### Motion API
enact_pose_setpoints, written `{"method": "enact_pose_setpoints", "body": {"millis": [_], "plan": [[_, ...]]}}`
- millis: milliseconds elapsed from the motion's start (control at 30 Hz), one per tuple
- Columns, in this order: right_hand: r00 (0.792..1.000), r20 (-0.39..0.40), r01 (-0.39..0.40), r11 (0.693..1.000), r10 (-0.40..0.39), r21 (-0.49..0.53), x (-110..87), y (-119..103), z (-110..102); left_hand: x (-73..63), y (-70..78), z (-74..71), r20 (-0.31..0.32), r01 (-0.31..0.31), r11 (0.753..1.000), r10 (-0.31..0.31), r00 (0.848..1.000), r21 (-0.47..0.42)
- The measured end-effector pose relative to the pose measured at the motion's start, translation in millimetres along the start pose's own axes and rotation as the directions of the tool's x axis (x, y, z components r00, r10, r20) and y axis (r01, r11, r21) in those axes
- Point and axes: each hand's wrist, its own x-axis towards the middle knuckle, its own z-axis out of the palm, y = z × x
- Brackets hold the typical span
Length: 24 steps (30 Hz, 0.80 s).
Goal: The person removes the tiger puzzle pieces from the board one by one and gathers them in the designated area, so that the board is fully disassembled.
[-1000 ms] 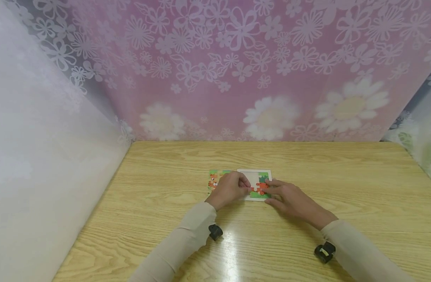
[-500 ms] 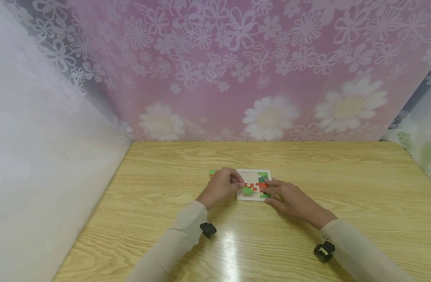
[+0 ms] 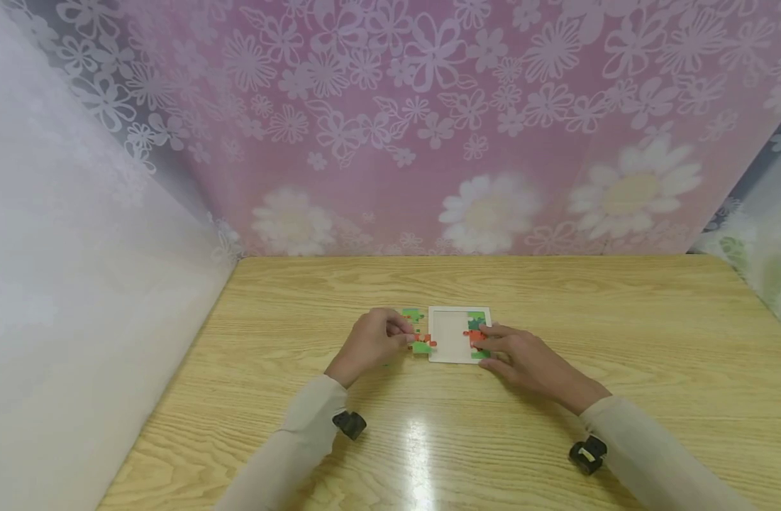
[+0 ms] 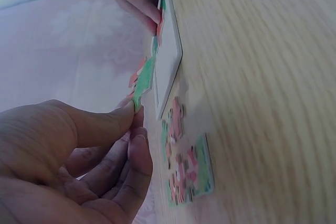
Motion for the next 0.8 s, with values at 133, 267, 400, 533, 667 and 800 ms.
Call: {"method": "enact_pose_setpoints", "body": {"millis": [133, 267, 400, 533, 667, 800], "plan": [[1.000, -0.001, 0.003, 1.000, -0.003, -0.005, 0.3, 0, 0, -7.1, -3.5, -5.5, 0.014, -0.001, 1.000, 0.000, 1.000, 0.015], [1.000, 0.000, 0.005, 1.000, -0.005, -0.010, 0.7, 0, 1, -11.1, -7.2, -8.1, 0.021, -0.001, 0.999, 0.000, 1.000, 0.046], [1.000, -0.004, 0.000, 1.000, -0.001, -0.002, 0.5, -1, 0, -12.9, -10.6, -8.2, 0.024, 0.012, 0.998, -0.013, 1.000, 0.062], [1.000, -0.006, 0.000, 1.000, 0.000, 0.002, 0.1, 0, 0, -14.4, -11.3, -7.5, 0.024, 0.028, 0.997, -0.030, 0.999, 0.072], [1.000, -0.006, 0.008, 1.000, -0.008, 0.000, 0.3, 0, 1, -15.7, -10.3, -6.7, 0.014, 0.032, 0.996, -0.033, 0.999, 0.081], [1.000, -0.005, 0.011, 1.000, -0.011, -0.005, 0.7, 1, 1, -16.4, -9.1, -5.7, 0.008, 0.028, 0.996, -0.029, 1.000, 0.088]]}}
